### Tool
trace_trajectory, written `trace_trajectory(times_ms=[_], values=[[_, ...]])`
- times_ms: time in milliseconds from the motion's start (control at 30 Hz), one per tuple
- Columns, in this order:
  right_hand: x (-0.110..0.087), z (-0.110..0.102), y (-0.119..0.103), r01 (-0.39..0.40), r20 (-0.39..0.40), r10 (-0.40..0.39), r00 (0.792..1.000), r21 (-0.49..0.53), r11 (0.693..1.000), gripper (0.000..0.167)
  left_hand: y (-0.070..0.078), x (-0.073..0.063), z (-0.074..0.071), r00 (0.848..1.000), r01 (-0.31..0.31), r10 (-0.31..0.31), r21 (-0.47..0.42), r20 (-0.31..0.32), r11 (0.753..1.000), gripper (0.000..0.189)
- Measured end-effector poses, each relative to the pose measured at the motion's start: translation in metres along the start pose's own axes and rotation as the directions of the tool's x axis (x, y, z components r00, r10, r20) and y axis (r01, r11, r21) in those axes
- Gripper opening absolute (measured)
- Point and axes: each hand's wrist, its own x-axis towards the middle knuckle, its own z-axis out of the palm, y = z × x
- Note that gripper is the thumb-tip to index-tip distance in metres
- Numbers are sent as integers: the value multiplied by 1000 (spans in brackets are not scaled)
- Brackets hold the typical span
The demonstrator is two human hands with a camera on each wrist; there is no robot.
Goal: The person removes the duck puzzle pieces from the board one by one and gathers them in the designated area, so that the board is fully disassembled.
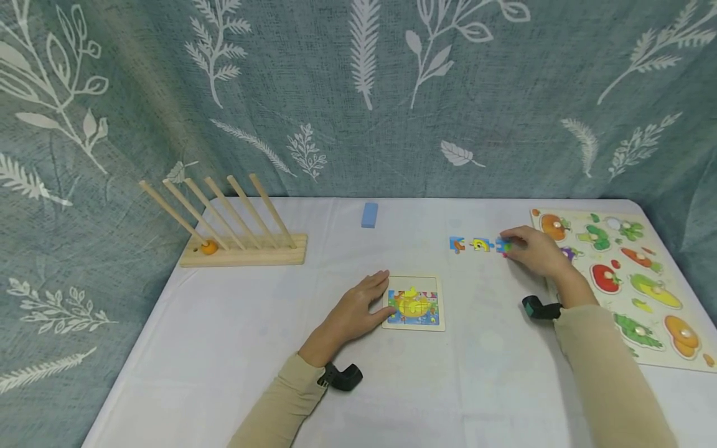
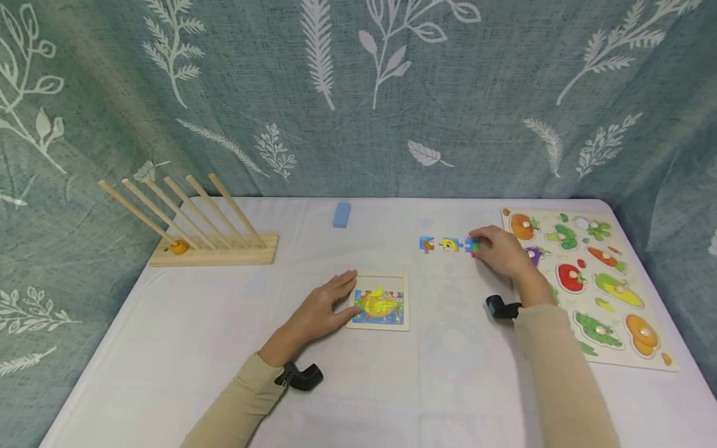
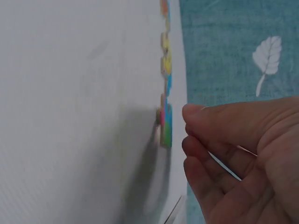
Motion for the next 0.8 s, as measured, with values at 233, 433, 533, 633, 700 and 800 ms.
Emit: trace_trajectory(times_ms=[233, 433, 533, 633, 700, 800], values=[[-12, 15, -17, 106, -114, -98, 989, 69, 992, 40, 0, 0, -1, 1000, -26, 26, -13, 15, 1000, 64], [-19, 43, -45, 227, -157, -207, 966, 115, 967, 38, 1, -3, -2, 999, -32, 32, 2, 26, 999, 63], [-22, 54, -62, 257, -125, -240, 963, 147, 955, 40, 4, -5, -3, 1000, -24, 23, 22, 21, 999, 61], [-25, 65, -77, 288, -90, -276, 957, 167, 943, 40, 7, -9, -3, 1000, -12, 11, 31, 14, 999, 58], [-26, 71, -86, 317, -75, -309, 948, 179, 931, 39, 9, -11, -2, 1000, -5, 5, 19, 6, 1000, 56], [-28, 81, -98, 363, -42, -363, 931, 225, 904, 39, 10, -12, -2, 1000, -1, 0, -22, -14, 1000, 54]])
